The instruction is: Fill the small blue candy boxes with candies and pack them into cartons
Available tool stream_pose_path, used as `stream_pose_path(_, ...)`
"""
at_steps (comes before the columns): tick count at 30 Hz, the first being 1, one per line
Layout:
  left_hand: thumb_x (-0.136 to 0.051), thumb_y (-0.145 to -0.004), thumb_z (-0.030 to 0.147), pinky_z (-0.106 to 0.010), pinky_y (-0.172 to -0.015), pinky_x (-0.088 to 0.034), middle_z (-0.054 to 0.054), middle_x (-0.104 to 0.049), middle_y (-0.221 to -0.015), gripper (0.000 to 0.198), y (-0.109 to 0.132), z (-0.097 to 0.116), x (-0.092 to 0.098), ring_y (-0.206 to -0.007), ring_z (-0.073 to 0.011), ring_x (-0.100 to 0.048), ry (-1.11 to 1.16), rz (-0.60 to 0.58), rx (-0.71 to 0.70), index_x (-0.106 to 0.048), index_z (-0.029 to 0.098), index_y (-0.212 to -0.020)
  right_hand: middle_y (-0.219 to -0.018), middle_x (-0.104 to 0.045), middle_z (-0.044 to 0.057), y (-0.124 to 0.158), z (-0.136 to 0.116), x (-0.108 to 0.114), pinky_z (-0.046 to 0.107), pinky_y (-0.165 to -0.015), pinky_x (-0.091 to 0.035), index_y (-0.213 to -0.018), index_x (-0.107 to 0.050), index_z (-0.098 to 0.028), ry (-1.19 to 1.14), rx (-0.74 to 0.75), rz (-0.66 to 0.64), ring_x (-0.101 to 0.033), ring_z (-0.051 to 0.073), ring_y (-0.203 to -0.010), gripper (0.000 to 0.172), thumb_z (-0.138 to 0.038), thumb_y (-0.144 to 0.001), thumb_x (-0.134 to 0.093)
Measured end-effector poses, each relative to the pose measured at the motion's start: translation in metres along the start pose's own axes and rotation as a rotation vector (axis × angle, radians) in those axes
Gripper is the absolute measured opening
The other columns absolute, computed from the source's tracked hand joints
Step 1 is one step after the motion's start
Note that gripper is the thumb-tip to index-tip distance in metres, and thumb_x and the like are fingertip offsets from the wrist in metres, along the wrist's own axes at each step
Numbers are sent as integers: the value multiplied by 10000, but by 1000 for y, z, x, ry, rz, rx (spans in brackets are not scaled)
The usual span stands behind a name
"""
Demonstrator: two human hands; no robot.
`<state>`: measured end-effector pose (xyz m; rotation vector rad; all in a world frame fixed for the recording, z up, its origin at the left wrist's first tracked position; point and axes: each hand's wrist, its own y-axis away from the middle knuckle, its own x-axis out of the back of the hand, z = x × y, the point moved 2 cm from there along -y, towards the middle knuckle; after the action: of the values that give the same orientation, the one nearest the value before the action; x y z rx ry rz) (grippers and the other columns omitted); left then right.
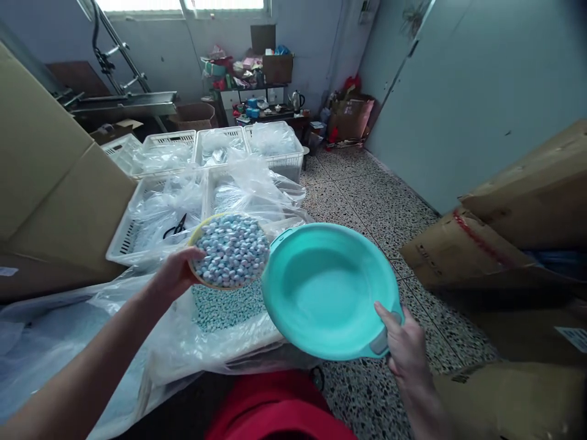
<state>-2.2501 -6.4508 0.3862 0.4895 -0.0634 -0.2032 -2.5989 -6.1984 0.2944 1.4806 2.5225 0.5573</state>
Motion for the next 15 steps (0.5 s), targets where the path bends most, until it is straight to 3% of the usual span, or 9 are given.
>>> stream_pose_path(4,-592,-603,244,-384,-610,-563,-73,-605,-1084,742,9,7,-79,-878,-292,-615,-215,-139,-186,-424,225,-1326,-919,-718,57,-2,1,-1,287,-694,-536,-1084,-615,-146,-23,19,-53,-663,193,-749,571,-424,-610,-769)
stream_pose_path(7,-650,-591,203,-429,-768,-537,-91,-532,-1179,851,17,-15,-138,-1034,-325,-539,-606,-182,-474,-351,266,-1386,-863,-727,43,-6,6,0,302,-667,-543,-1084,-608,-159,-61,7,-75,-667,195,-700,558,-419,-618,-770)
stream_pose_path(9,-668,-589,184,-484,-818,-508,-112,-445,-1258,867,25,-36,-165,-1138,-371,-450,-938,-184,-745,-349,307,-1386,-825,-730,37,-9,9,0,310,-640,-547,-1076,-610,-164,-91,-4,-76,-670,202,-677,557,-417,-609,-777)
stream_pose_path(12,-644,-643,146,-528,-832,-487,-113,-305,-1342,835,38,-59,-180,-1238,-409,-342,-1249,-209,-1198,-323,410,-1367,-822,-732,28,-12,13,1,311,-629,-551,-1105,-602,-178,-155,-14,-101,-677,208,-680,581,-409,-603,-780)
stream_pose_path(14,-636,-678,138,-502,-857,-482,-102,-247,-1367,832,46,-58,-171,-1276,-396,-311,-1289,-170,-1421,-283,459,-1359,-830,-734,24,-14,17,2,308,-630,-553,-1140,-587,-182,-178,-29,-112,-681,208,-688,613,-404,-602,-778)
stream_pose_path(15,-643,-687,157,-477,-846,-492,-104,-230,-1376,838,49,-51,-160,-1279,-388,-315,-1282,-102,-1454,-257,463,-1364,-835,-736,24,-14,18,3,307,-630,-554,-1153,-581,-181,-178,-36,-111,-683,209,-693,626,-403,-601,-777)
